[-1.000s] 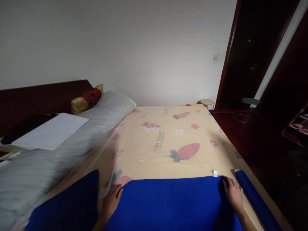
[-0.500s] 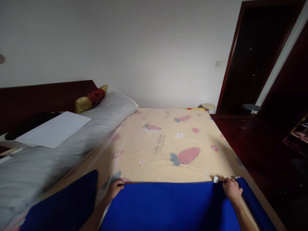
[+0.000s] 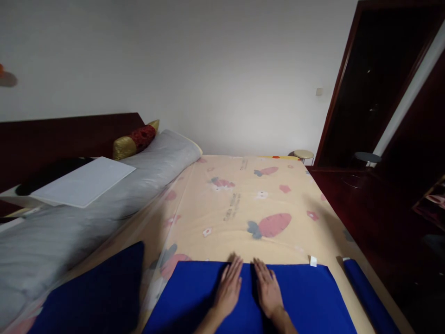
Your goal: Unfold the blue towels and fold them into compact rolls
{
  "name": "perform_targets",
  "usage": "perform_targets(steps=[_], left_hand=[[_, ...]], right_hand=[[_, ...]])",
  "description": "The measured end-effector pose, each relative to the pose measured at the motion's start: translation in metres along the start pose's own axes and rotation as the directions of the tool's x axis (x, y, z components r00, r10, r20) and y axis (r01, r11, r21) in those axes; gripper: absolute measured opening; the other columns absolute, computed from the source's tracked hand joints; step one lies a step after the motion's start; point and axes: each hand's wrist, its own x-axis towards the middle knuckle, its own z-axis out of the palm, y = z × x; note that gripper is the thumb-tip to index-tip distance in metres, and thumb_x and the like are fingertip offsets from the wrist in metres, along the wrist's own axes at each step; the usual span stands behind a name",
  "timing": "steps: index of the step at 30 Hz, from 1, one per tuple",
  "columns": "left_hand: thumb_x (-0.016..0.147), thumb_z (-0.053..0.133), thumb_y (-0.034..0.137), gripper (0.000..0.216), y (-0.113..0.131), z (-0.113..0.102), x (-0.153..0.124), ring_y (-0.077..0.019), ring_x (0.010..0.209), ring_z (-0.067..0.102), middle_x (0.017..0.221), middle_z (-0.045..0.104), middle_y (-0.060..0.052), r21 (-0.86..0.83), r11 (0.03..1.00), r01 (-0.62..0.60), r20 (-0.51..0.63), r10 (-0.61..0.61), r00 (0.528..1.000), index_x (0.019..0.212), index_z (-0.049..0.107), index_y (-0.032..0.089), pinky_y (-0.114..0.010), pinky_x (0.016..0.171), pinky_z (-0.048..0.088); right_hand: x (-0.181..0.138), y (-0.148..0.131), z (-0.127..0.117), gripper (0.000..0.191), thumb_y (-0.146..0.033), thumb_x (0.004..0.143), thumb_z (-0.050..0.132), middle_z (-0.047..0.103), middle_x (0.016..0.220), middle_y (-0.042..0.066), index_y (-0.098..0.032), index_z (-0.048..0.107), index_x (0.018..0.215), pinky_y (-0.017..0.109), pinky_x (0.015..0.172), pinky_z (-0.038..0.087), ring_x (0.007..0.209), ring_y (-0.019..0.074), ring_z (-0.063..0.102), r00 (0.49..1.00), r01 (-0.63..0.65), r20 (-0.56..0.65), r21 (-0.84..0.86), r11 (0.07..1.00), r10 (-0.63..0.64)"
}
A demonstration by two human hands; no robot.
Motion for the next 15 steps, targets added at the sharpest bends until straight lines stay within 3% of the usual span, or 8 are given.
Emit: perform_targets(steps=[2, 5, 9, 12, 15], left_hand=[[0.091, 0.026, 0.012, 0.062, 0.028, 0.016, -0.001, -0.0155, 0.142, 0.024, 0.155, 0.027, 0.000, 0.016, 0.998, -0.057, 0.081, 0.055, 0.995, 0.150, 0.014, 0.024, -0.039, 0.114, 0.028], [0.094, 0.029, 0.019, 0.061, 0.027, 0.019, -0.005, -0.0166, 0.142, 0.025, 0.156, 0.025, 0.001, 0.051, 0.997, -0.058, 0.123, 0.051, 0.991, 0.150, 0.007, 0.026, -0.042, 0.114, 0.030], [0.097, 0.027, 0.033, 0.056, -0.025, 0.000, -0.016, -0.0166, 0.142, 0.024, 0.156, 0.022, 0.001, 0.106, 0.994, -0.007, 0.112, -0.005, 0.994, 0.149, 0.004, 0.030, -0.043, 0.114, 0.028], [0.098, 0.025, 0.039, 0.053, -0.073, -0.015, -0.028, -0.0170, 0.142, 0.024, 0.156, 0.023, 0.001, 0.165, 0.977, 0.133, 0.106, -0.152, 0.983, 0.148, 0.009, 0.031, -0.043, 0.115, 0.024], [0.097, 0.022, 0.044, 0.055, -0.118, -0.026, -0.043, -0.0170, 0.143, 0.022, 0.156, 0.021, 0.001, 0.238, 0.923, 0.301, 0.102, -0.332, 0.938, 0.148, 0.015, 0.028, -0.045, 0.116, 0.019]], right_hand=[[0.004, -0.022, 0.013, 0.052, -0.034, 0.096, 0.021, 0.024, 0.156, -0.001, -0.027, 0.023, 0.148, 0.042, 0.115, 0.022, 0.143, 0.0172, 0.020, 0.995, 0.027, 0.090, 0.034, 0.999, -0.030], [0.001, -0.014, 0.016, 0.053, -0.042, 0.097, 0.023, 0.019, 0.156, -0.001, -0.028, 0.022, 0.148, 0.045, 0.117, 0.019, 0.144, 0.0189, 0.017, 0.993, 0.030, 0.110, 0.014, 0.999, -0.031], [-0.018, 0.043, -0.003, 0.055, -0.051, 0.097, 0.023, 0.017, 0.156, 0.000, -0.031, 0.020, 0.147, 0.046, 0.117, 0.020, 0.144, 0.0198, 0.018, 0.999, -0.018, 0.042, -0.056, 0.998, 0.021], [-0.038, 0.092, -0.022, 0.055, -0.052, 0.096, 0.027, 0.018, 0.156, -0.001, -0.034, 0.017, 0.147, 0.045, 0.117, 0.020, 0.143, 0.0194, 0.020, 0.998, 0.018, 0.055, -0.091, 0.996, -0.013], [-0.061, 0.136, -0.032, 0.057, -0.054, 0.095, 0.028, 0.019, 0.156, -0.002, -0.035, 0.016, 0.147, 0.045, 0.117, 0.020, 0.143, 0.0195, 0.020, 0.999, -0.014, 0.039, -0.148, 0.989, 0.020]])
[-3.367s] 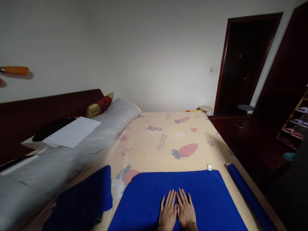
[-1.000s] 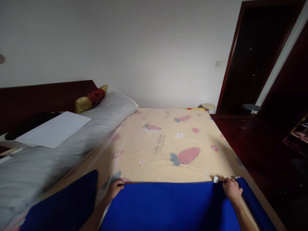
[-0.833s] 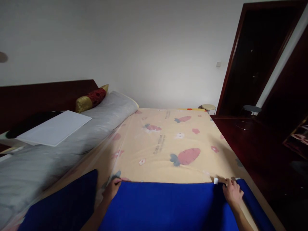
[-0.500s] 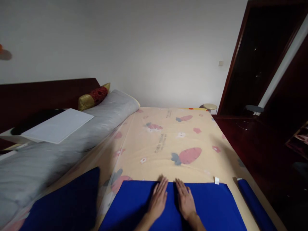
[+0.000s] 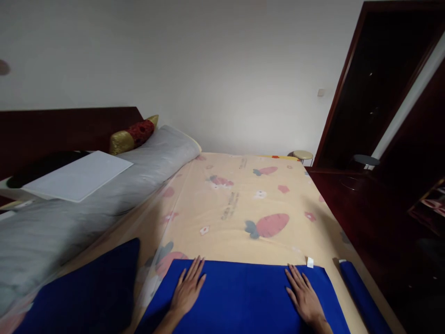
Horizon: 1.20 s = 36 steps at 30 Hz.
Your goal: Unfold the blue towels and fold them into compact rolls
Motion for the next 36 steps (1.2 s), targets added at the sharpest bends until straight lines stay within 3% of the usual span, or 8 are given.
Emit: perform_targets(steps=[5, 9, 12, 18, 22, 26, 31, 36], left_hand=[[0.094, 0.024, 0.044, 0.059, -0.061, 0.000, -0.007, -0.0193, 0.144, 0.018, 0.157, 0.018, -0.003, 0.141, 0.954, 0.265, 0.037, -0.273, 0.961, 0.148, 0.021, 0.021, -0.045, 0.117, 0.013], [0.092, 0.024, 0.043, 0.060, -0.059, -0.006, -0.009, -0.0203, 0.144, 0.018, 0.156, 0.020, -0.005, 0.201, 0.925, 0.322, -0.038, -0.321, 0.946, 0.147, 0.027, 0.018, -0.049, 0.117, 0.005], [0.094, 0.021, 0.041, 0.058, -0.011, -0.009, -0.013, -0.0199, 0.145, 0.016, 0.157, 0.021, -0.005, 0.122, 0.979, 0.162, -0.159, -0.142, 0.977, 0.148, 0.022, 0.019, -0.049, 0.117, 0.006], [0.094, 0.024, 0.019, 0.058, 0.142, 0.013, -0.046, -0.0148, 0.143, 0.023, 0.156, 0.023, 0.004, -0.088, 0.952, -0.294, -0.133, 0.282, 0.950, 0.148, 0.004, 0.028, -0.040, 0.116, 0.025], [0.091, 0.031, 0.017, 0.064, 0.181, 0.024, -0.067, -0.0175, 0.140, 0.030, 0.154, 0.027, 0.005, -0.159, 0.929, -0.334, -0.083, 0.324, 0.942, 0.147, 0.005, 0.034, -0.043, 0.114, 0.030], [0.096, 0.029, 0.028, 0.055, 0.151, 0.013, -0.076, -0.0194, 0.140, 0.030, 0.155, 0.026, 0.003, -0.172, 0.953, -0.250, -0.058, 0.244, 0.968, 0.147, 0.011, 0.035, -0.046, 0.114, 0.029], [0.096, 0.024, 0.040, 0.050, 0.072, -0.006, -0.093, -0.0196, 0.142, 0.025, 0.155, 0.025, 0.001, -0.078, 0.997, 0.005, -0.016, -0.006, 1.000, 0.146, 0.021, 0.032, -0.049, 0.115, 0.021], [0.094, 0.023, 0.041, 0.054, -0.007, -0.018, -0.122, -0.0180, 0.143, 0.021, 0.156, 0.022, 0.000, 0.150, 0.933, 0.328, 0.019, -0.335, 0.942, 0.147, 0.024, 0.027, -0.045, 0.115, 0.021]], right_hand=[[-0.029, 0.064, 0.017, 0.069, -0.061, 0.092, 0.024, 0.027, 0.154, 0.004, -0.021, 0.020, 0.148, 0.049, 0.116, 0.023, 0.142, 0.0233, 0.023, 0.965, -0.232, -0.150, -0.096, 0.968, 0.217], [-0.030, 0.066, 0.026, 0.082, -0.067, 0.089, 0.014, 0.032, 0.151, 0.010, -0.010, 0.030, 0.145, 0.053, 0.115, 0.022, 0.141, 0.0280, 0.026, 0.893, -0.377, -0.312, -0.120, 0.919, 0.325], [-0.017, 0.014, 0.028, 0.079, -0.065, 0.090, 0.015, 0.030, 0.152, 0.010, -0.011, 0.028, 0.146, 0.054, 0.116, 0.020, 0.142, 0.0281, 0.025, 0.877, -0.361, -0.377, -0.105, 0.927, 0.299], [0.004, -0.134, 0.059, 0.053, -0.044, 0.097, 0.024, 0.027, 0.152, 0.002, -0.026, 0.021, 0.147, 0.047, 0.114, 0.030, 0.140, 0.0211, 0.027, 0.983, -0.004, -0.183, 0.021, 1.000, 0.008], [-0.001, -0.163, 0.068, 0.050, -0.044, 0.097, 0.026, 0.026, 0.152, 0.000, -0.032, 0.025, 0.145, 0.048, 0.112, 0.032, 0.140, 0.0222, 0.029, 0.989, 0.001, -0.145, 0.040, 0.999, 0.004], [-0.023, -0.132, 0.049, 0.055, -0.055, 0.095, 0.025, 0.027, 0.152, 0.001, -0.031, 0.030, 0.144, 0.049, 0.113, 0.029, 0.140, 0.0224, 0.028, 0.984, -0.100, -0.146, 0.014, 0.995, 0.101], [-0.076, -0.056, 0.032, 0.063, -0.059, 0.091, 0.026, 0.028, 0.153, 0.003, -0.027, 0.032, 0.145, 0.052, 0.114, 0.024, 0.141, 0.0241, 0.026, 0.903, -0.371, -0.241, -0.022, 0.929, 0.355], [-0.129, 0.007, 0.039, 0.068, -0.060, 0.086, 0.023, 0.033, 0.152, 0.004, -0.027, 0.039, 0.143, 0.054, 0.112, 0.025, 0.141, 0.0265, 0.028, 0.811, -0.489, -0.350, 0.033, 0.872, 0.468]])
